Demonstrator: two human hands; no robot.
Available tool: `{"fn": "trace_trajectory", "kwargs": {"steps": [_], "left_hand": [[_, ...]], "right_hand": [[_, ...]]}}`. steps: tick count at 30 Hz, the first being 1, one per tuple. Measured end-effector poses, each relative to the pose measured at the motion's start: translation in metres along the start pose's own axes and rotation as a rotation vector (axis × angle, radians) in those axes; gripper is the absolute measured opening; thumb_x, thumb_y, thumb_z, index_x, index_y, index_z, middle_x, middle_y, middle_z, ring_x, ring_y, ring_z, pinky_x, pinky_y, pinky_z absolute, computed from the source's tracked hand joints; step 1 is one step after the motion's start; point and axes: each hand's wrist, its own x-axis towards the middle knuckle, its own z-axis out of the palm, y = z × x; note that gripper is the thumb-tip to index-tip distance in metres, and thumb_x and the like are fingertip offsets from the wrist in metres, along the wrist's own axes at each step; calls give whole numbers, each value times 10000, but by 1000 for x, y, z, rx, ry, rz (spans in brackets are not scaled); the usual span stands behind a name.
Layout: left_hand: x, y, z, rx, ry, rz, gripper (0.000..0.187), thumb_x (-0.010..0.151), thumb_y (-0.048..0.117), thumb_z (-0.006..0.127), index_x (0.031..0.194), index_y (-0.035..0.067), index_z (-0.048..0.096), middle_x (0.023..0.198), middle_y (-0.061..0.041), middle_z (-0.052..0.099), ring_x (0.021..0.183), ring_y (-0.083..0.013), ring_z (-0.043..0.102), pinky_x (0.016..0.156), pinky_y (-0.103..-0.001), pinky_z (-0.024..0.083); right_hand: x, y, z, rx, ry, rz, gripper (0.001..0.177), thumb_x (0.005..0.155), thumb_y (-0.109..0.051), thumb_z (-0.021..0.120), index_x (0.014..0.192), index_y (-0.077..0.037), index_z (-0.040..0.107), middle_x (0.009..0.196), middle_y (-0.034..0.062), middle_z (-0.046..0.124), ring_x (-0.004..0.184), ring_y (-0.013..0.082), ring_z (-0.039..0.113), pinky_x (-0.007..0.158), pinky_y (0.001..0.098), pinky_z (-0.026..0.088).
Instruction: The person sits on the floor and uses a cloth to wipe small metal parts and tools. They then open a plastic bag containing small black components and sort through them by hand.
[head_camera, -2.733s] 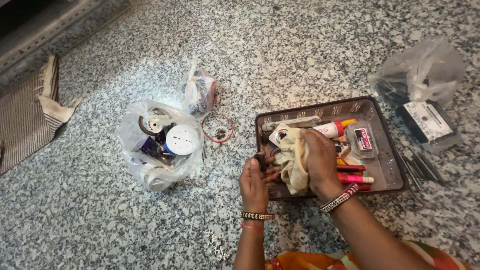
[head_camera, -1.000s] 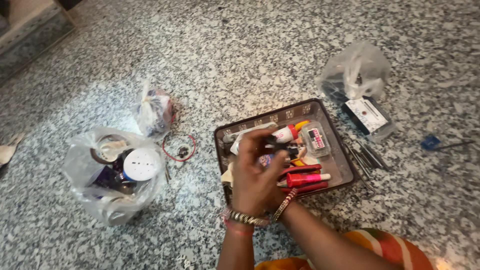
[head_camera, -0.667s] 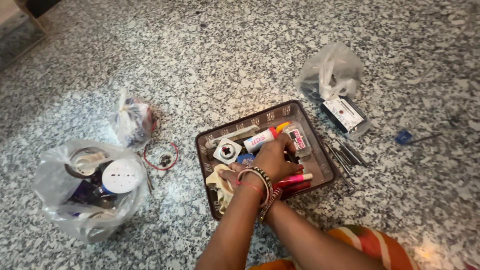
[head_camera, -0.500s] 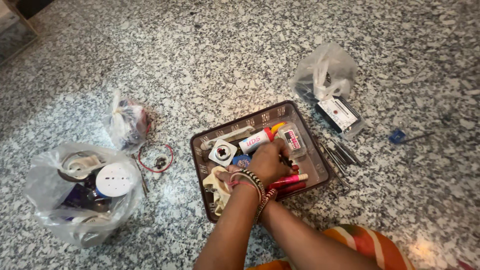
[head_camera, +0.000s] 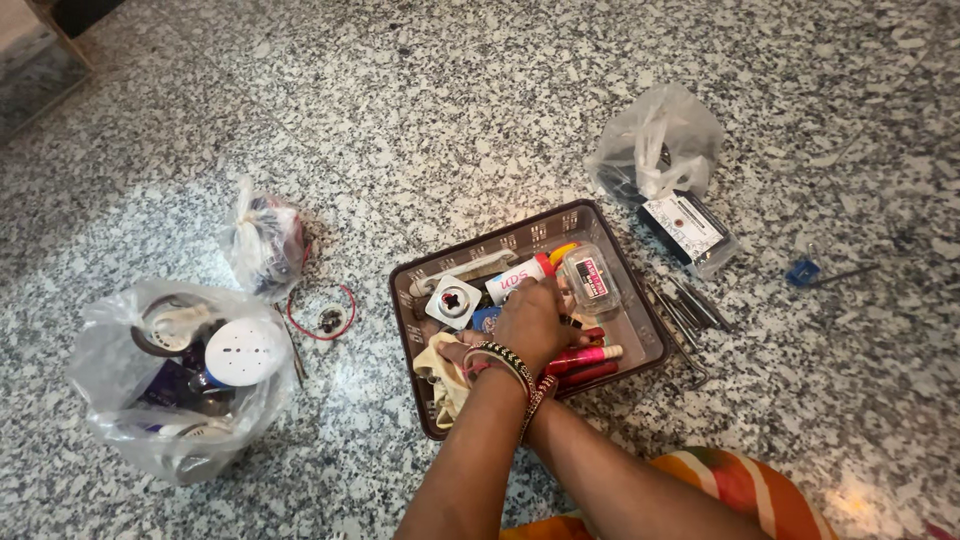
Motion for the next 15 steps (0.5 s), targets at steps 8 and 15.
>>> {"fn": "trace_trajectory", "kwargs": {"steps": [8,15], "left_hand": [[7,-12,11,-60,-90,9,458,600,209,955,912,22,677,954,-177,718,948,-353,704,840,-455,556],[-1,-7,5,-29,-210,-80,314,656,233,917,908,124,765,1002,-103,766,969,-287,730,843,-419,567]], "right_hand": [[4,2,-1,-47,-50,-58,405,902,-382,734,1137,-53,708,767,-46,607,643,51,488,556,256,391],[-14,-12,3,24,-106,-64,420,900,-384,735,1162,-59,693,778,-54,626,651,51,511,569,264,420]]}}
